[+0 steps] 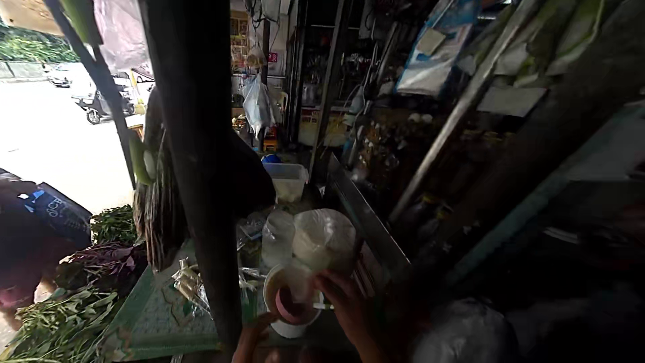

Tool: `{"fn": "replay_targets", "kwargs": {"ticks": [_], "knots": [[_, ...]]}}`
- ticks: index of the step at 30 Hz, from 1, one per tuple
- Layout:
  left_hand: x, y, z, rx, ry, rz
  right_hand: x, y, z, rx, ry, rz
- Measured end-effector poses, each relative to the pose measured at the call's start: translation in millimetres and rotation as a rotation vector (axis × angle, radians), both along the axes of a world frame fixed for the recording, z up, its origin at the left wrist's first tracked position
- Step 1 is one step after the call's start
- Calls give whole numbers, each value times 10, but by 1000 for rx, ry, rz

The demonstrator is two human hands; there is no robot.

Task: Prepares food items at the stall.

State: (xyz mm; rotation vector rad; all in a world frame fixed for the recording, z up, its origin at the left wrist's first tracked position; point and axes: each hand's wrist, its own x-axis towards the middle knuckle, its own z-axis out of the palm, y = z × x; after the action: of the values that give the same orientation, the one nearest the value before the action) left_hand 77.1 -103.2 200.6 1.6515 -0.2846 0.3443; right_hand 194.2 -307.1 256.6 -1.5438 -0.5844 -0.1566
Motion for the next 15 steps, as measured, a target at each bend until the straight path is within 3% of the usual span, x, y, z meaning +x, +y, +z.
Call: {"fn": "replay_targets", "kwargs": {"ticks": [2,6,11,15], "knots": [[255,-212,207,39,-76,13,-296,-20,-36,-53,-75,-49],[447,-661,475,-120,-5,-264,-636,-61,-89,-133,-81,-150],[541,-1004,354,-425,107,-252,-873,-255,-169,-97,148,-249],[523,-1023,303,-443,276,-234,-849,-502,-335,54,136,-385]]}}
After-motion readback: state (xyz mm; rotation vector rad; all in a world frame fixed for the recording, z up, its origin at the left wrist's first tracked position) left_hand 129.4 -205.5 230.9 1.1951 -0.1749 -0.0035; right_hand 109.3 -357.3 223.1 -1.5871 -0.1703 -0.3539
